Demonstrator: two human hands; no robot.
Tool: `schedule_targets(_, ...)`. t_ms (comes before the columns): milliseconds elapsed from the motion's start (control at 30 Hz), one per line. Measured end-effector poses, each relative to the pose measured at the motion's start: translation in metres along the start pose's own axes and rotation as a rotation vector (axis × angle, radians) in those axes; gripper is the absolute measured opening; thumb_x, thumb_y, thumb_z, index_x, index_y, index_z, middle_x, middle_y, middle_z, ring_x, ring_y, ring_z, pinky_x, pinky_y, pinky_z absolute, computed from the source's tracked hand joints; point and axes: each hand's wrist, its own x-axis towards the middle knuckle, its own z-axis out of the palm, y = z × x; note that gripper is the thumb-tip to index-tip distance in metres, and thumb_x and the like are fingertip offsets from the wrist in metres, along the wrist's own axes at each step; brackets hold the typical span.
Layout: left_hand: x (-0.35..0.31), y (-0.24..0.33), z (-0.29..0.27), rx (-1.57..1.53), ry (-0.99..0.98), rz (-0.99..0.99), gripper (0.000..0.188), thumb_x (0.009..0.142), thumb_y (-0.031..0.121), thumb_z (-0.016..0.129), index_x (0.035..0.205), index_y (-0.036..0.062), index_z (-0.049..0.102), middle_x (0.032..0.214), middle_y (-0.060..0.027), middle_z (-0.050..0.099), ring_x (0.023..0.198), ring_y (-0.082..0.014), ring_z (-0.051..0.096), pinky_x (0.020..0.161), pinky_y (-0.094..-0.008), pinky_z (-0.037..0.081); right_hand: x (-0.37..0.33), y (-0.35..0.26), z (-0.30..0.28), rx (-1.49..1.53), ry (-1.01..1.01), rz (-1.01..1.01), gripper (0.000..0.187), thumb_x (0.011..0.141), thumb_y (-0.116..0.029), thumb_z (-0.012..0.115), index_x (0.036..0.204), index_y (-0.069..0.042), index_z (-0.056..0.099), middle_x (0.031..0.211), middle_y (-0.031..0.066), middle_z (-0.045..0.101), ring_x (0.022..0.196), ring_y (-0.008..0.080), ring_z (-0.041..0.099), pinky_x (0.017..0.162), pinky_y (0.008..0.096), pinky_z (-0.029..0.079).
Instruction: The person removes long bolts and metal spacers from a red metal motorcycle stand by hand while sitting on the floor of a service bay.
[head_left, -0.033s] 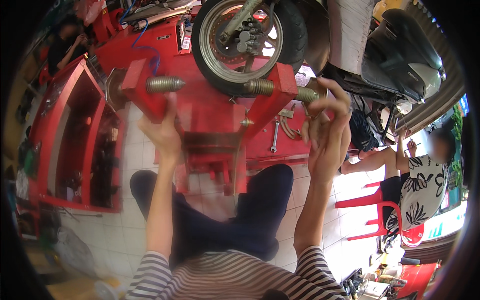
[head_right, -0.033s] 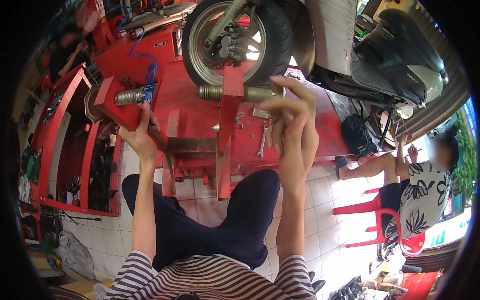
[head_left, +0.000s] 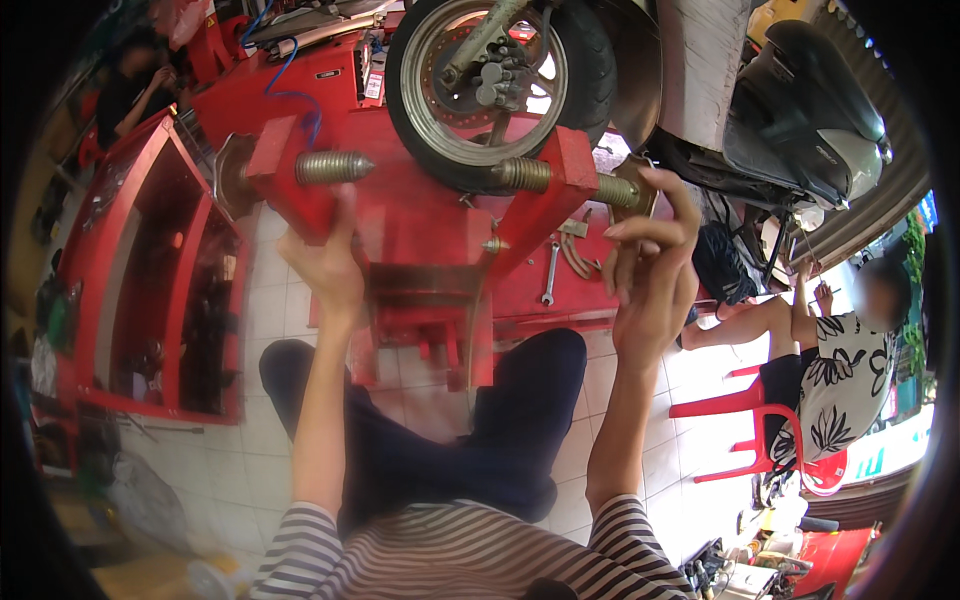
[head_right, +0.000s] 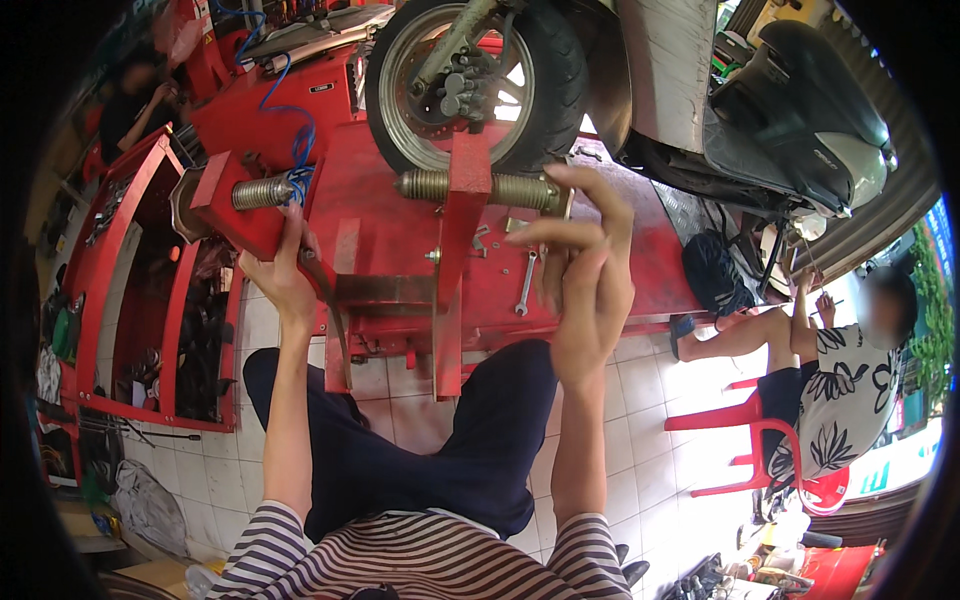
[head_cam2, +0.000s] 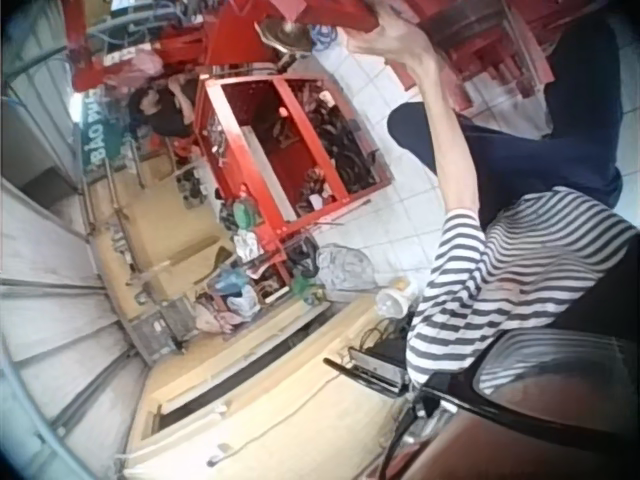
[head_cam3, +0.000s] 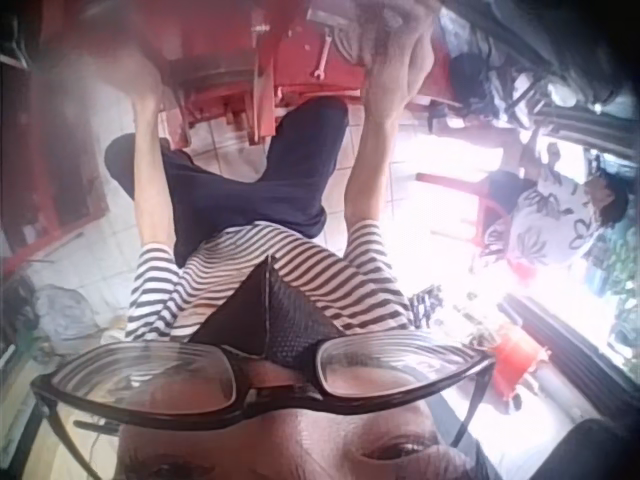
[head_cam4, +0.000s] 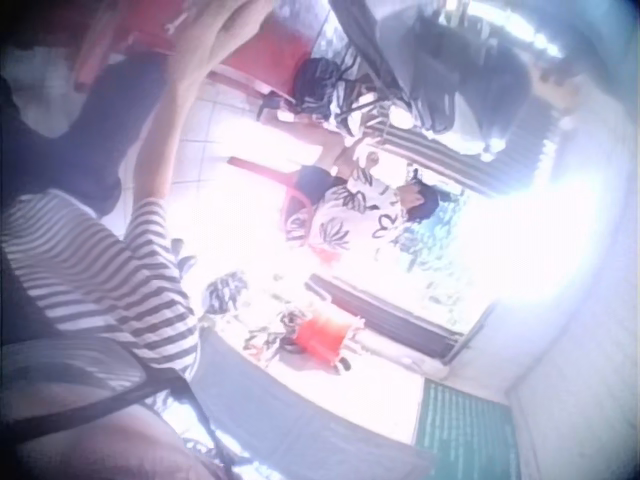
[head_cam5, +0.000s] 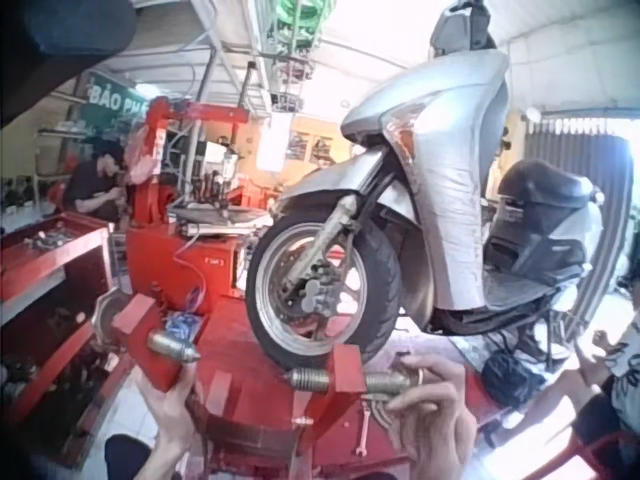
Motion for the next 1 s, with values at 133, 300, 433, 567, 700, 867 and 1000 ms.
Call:
schedule_targets(133, 0.001, -0.001, 0.002, -0.027, 0.000, -0.009, 0.019, 0.090, 0.015, 0.068, 0.081, -0.0008, 0.061, 0.058, 0.0008, 0.052, 0.049, -0.0063, 0.046, 0.046, -0.0254, 0.032, -0.029, 0.013, 0.006, -0.365, 0.062, -0.038, 0.059, 0.108, -0.038, 0.023, 0.113, 0.004, 0.063, 0.100, 0.0083, 0.058, 0.055, 0.0090, 0.045, 0.055, 0.0219, 0.038)
schedule_targets(300, 0.004, 0.004, 0.003, 0.021, -0.020, 0.022, 0.021, 0.091, 0.017, 0.068, 0.081, -0.0006, 0.061, 0.056, -0.0005, 0.053, 0.048, -0.0066, 0.046, 0.045, -0.0256, 0.032, -0.002, 0.010, 0.006, 0.168, 0.079, 0.395, 0.066, 0.106, -0.050, 0.018, 0.129, 0.001, 0.053, 0.086, 0.0036, 0.062, 0.051, 0.0046, 0.039, 0.050, 0.0195, 0.031)
schedule_targets(433, 0.001, 0.001, -0.006, 0.064, -0.031, 0.053, 0.017, 0.092, 0.012, 0.064, 0.080, 0.0018, 0.058, 0.055, -0.0012, 0.052, 0.046, -0.0083, 0.048, 0.045, -0.0247, 0.033, 0.034, -0.020, 0.006, 0.091, 0.018, 0.132, 0.063, 0.107, -0.042, 0.020, 0.106, 0.002, 0.065, 0.095, 0.0069, 0.067, 0.050, 0.0028, 0.037, 0.047, 0.0193, 0.027)
schedule_targets(567, 0.003, 0.010, 0.002, 0.009, -0.025, -0.008, 0.019, 0.092, 0.013, 0.065, 0.078, 0.0011, 0.059, 0.056, -0.0015, 0.053, 0.047, -0.0081, 0.048, 0.045, -0.0251, 0.032, 0.013, -0.021, 0.006, -0.069, 0.014, -0.018, 0.059, 0.108, -0.029, 0.026, 0.083, 0.004, 0.068, 0.086, 0.0084, 0.067, 0.050, 0.0039, 0.040, 0.050, 0.0203, 0.032)
schedule_targets(700, 0.002, 0.009, 0.003, 0.019, -0.032, -0.029, 0.019, 0.091, 0.014, 0.066, 0.079, -0.0001, 0.060, 0.057, -0.0017, 0.053, 0.048, -0.0078, 0.049, 0.046, -0.0253, 0.033, -0.017, -0.005, 0.013, -0.170, 0.011, 0.115, 0.059, 0.108, -0.034, 0.025, 0.094, 0.002, 0.068, 0.077, 0.0078, 0.065, 0.052, 0.0053, 0.043, 0.049, 0.0218, 0.032)
schedule_targets(867, 0.000, 0.005, -0.001, 0.049, -0.005, 0.032, 0.020, 0.091, 0.014, 0.066, 0.078, -0.0002, 0.060, 0.057, -0.0016, 0.053, 0.048, -0.0081, 0.049, 0.046, -0.0254, 0.033, 0.021, -0.011, 0.004, 0.092, 0.132, 0.424, 0.065, 0.106, -0.049, 0.021, 0.111, 0.001, 0.062, 0.073, 0.0054, 0.063, 0.047, 0.0050, 0.038, 0.047, 0.0208, 0.028)
schedule_targets(1000, -0.001, 0.010, -0.007, 0.061, -0.029, 0.059, 0.021, 0.091, 0.014, 0.066, 0.076, 0.0005, 0.059, 0.056, -0.0014, 0.053, 0.047, -0.0086, 0.049, 0.046, -0.0253, 0.033, 0.027, -0.028, -0.008, 0.033, -0.049, 0.177, 0.066, 0.107, -0.045, 0.023, 0.094, 0.003, 0.066, 0.072, 0.0067, 0.064, 0.046, 0.0042, 0.037, 0.046, 0.0205, 0.029)
